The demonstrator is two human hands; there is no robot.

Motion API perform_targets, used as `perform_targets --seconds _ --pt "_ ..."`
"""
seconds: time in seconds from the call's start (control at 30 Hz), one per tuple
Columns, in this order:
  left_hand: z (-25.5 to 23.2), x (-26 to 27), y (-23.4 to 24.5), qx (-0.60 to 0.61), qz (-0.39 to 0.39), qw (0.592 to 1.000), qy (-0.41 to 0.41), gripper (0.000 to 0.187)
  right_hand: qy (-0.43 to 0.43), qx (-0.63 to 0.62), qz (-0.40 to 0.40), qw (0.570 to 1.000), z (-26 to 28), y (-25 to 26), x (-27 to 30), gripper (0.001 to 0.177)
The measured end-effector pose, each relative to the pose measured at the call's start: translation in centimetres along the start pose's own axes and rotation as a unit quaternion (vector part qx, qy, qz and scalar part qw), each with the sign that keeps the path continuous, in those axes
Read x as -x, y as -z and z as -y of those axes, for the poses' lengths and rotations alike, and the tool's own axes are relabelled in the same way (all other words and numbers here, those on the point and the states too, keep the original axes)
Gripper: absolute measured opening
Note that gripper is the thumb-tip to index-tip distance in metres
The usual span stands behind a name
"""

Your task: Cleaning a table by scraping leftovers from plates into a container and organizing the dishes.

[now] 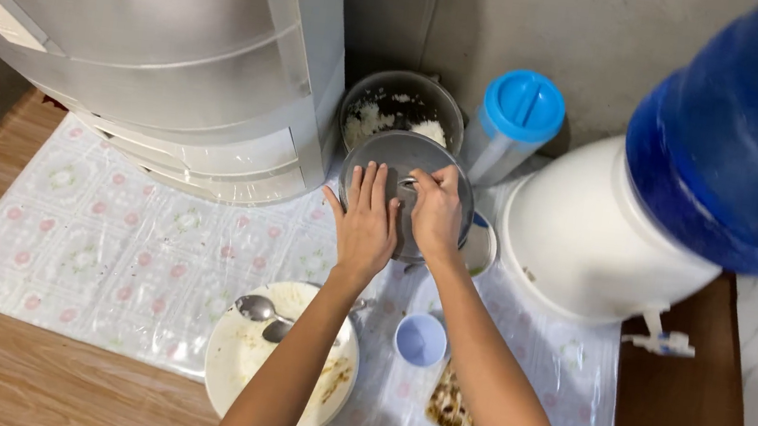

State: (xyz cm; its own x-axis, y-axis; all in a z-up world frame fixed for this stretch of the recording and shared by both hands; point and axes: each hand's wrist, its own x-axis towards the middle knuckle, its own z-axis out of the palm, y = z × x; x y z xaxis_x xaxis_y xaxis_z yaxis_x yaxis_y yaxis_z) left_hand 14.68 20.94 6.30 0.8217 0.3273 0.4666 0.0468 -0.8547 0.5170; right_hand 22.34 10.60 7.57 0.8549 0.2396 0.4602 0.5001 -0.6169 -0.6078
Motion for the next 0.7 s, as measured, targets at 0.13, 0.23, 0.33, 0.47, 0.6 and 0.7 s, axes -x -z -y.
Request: perform_targets --seconds 0.13,0.23,0.33,0.47,0.6,0.7 --pt "0.3 -2.4 -1.5 -0.003 -0.015 1.000 0.006 0.052 0.021 -0.012 0.008 1.000 -0.9 -1.3 -2.8 0.022" --pt "0.3 -3.8 -2.4 -0.011 -0.006 1.000 0.018 0.053 0.034 0.007 0.009 0.999 -1.8 -2.1 -4.2 0.022" --pt "0.6 -5.0 -3.5 -0.023 0.004 0.999 0.027 0.053 0.036 -0.005 -0.001 0.999 -2.8 -2.8 -5.3 0.022" --pt "1.2 -6.7 -4.7 -0.012 0.014 0.999 0.040 0.052 0.032 -0.001 0.011 0.999 -4.0 -4.0 -6.8 0.022" --pt "2.1 -8.3 -6.0 0.003 0.021 0.999 0.039 0.051 0.023 -0.009 0.017 1.000 -4.9 -5.0 -8.3 0.020" --pt "2.8 -9.5 -6.8 0.009 0.023 0.999 0.040 0.052 0.023 -0.009 0.018 1.000 -5.3 -5.8 -9.4 0.022"
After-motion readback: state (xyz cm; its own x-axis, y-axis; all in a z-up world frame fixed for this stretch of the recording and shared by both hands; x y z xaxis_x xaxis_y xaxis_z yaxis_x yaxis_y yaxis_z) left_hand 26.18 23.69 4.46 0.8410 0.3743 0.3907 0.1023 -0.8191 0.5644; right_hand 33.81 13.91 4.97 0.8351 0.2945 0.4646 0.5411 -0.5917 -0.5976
